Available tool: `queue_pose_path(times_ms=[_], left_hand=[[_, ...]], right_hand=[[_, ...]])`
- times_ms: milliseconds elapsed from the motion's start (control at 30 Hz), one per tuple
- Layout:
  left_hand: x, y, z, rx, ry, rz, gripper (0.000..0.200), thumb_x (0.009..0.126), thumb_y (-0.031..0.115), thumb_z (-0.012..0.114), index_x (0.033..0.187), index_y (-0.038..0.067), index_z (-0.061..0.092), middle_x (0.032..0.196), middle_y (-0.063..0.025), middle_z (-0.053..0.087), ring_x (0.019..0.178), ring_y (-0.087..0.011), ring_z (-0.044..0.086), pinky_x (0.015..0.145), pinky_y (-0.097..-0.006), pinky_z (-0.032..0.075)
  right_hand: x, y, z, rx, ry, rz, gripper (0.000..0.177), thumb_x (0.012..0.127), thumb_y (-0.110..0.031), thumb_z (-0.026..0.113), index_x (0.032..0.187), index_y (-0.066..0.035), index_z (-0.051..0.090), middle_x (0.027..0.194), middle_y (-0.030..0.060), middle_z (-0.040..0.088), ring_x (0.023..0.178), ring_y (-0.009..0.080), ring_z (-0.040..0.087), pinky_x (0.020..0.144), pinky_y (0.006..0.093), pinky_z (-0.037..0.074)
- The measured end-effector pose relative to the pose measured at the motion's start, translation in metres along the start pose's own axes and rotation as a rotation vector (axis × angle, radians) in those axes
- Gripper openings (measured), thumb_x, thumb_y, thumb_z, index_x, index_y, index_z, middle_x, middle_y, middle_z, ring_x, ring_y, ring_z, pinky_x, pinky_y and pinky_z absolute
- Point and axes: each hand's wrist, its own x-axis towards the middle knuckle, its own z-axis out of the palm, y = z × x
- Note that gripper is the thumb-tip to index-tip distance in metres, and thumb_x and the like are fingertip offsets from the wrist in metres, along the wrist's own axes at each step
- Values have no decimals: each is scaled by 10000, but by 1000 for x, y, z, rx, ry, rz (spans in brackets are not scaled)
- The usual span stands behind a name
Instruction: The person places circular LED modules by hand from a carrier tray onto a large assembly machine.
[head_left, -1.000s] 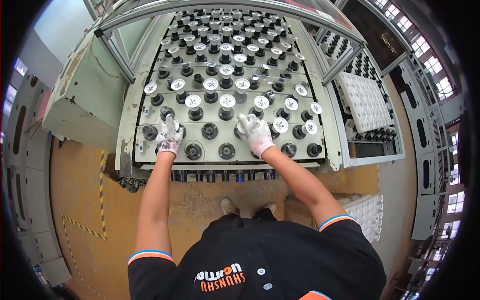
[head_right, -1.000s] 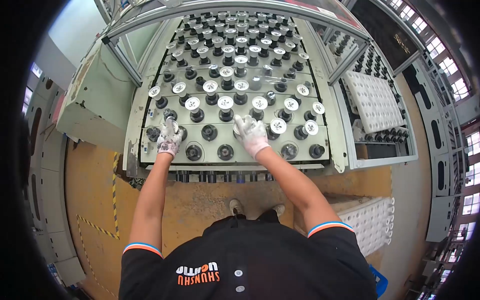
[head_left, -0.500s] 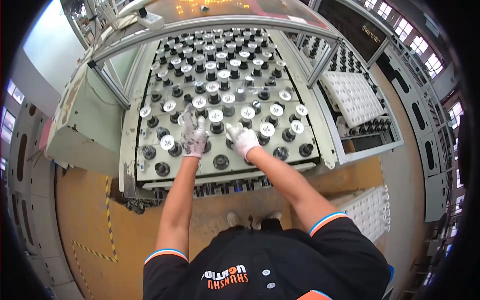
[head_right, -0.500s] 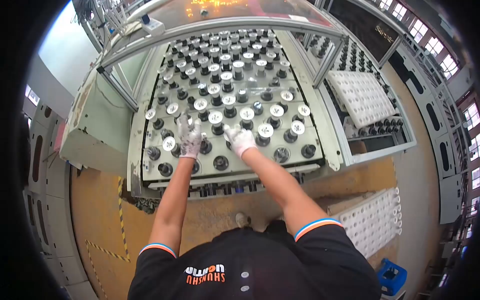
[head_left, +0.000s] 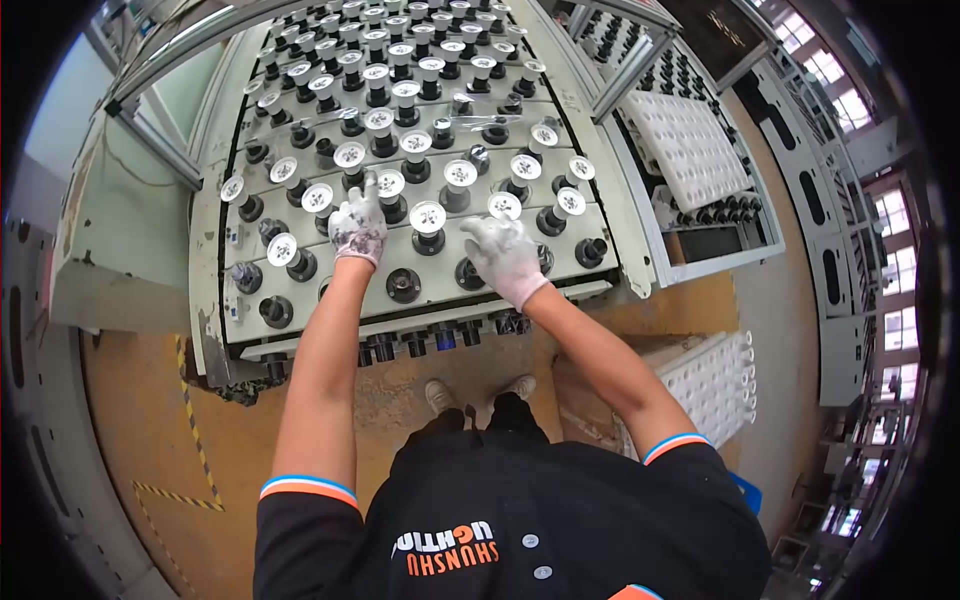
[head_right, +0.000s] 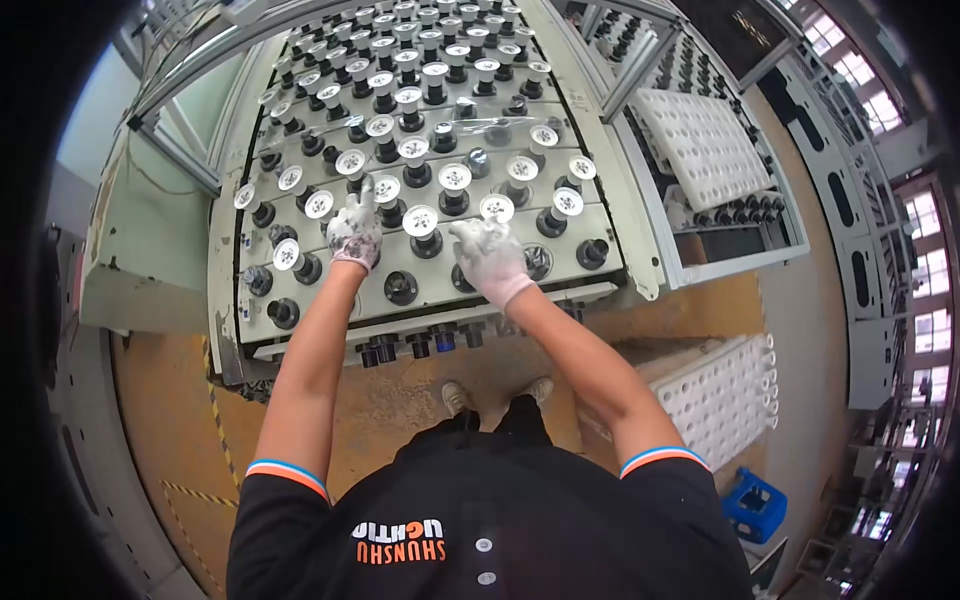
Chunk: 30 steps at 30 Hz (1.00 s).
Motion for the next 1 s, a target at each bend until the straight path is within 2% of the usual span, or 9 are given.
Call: queue_pose_path(times_ms=[100, 267, 400, 467, 533, 600, 700, 867, 1000], left_hand=[[-1, -6, 5, -61, 26, -6, 578, 783, 206, 596, 1324, 116, 416, 1016, -161, 562, 792, -307, 633, 637, -436, 505], [1, 9, -17, -197, -1, -91, 625, 770, 243, 612, 1346, 135, 395, 1059, -171, 575, 855, -330, 621, 691, -453, 496], [2, 1, -4, -181, 41, -51, 656, 758, 256, 627, 1353, 130, 384, 1121, -187, 549, 945, -352, 592, 760, -440, 489], [3, 7, -12, -154, 56, -77, 491, 809, 184, 607, 1268, 69, 479, 1119, -176, 571, 933, -314, 606, 771, -403, 494], [8, 0, -1, -126, 27, -61, 450, 818, 169, 597, 1242, 61, 493, 1105, -168, 576, 927, -301, 603, 773, -393, 491], [21, -18, 21, -97, -69, 16, 410, 827, 154, 587, 1216, 52, 507, 1091, -160, 581, 922, -288, 599, 775, -383, 489], [41, -17, 30, -92, -101, 81, 351, 840, 132, 572, 1176, 39, 528, 1070, -148, 589, 913, -269, 594, 777, -368, 486], [32, 37, 7, -261, 170, 91, 261, 863, 95, 546, 1111, 17, 564, 1034, -127, 602, 899, -236, 586, 781, -343, 480], [-7, 123, -5, -635, 157, 224, 201, 881, 66, 526, 1058, -1, 592, 1005, -111, 612, 888, -210, 579, 785, -323, 475]], right_hand=[[12, -6, 13, -73, -169, -101, 81, 800, -149, 539, 785, -99, 600, 754, 116, 615, 709, 293, 611, 659, 417, 477], [14, -8, 53, -251, -333, 5, 134, 807, -147, 502, 834, -131, 633, 832, 81, 638, 886, 244, 616, 726, 382, 447], [18, -17, 45, -204, -423, 85, 211, 813, -302, 554, 901, -131, 640, 916, 76, 633, 944, 245, 600, 797, 418, 420], [21, -16, 33, -141, -449, 67, 363, 781, -440, 589, 968, -132, 629, 1012, 98, 605, 973, 266, 584, 831, 449, 402], [13, -12, 28, -23, -256, 1, 396, 740, -486, 609, 993, -182, 626, 1045, 98, 591, 998, 274, 567, 839, 457, 401], [-17, -5, 36, 103, 249, -11, 409, 747, -464, 621, 1070, -213, 619, 1118, 61, 572, 1084, 274, 510, 894, 477, 355], [-101, 17, 2, 68, 380, 161, 311, 835, -332, 586, 1105, -179, 577, 1179, 95, 524, 1088, 276, 498, 923, 483, 335], [-320, 93, -55, 82, 390, 622, 108, 700, -100, 564, 737, -99, 666, 837, 55, 648, 825, 249, 631, 746, 366, 514], [-566, 179, 16, 86, 436, 1205, 247, 742, -149, 543, 963, -168, 651, 980, 104, 595, 934, 295, 562, 798, 393, 453]])
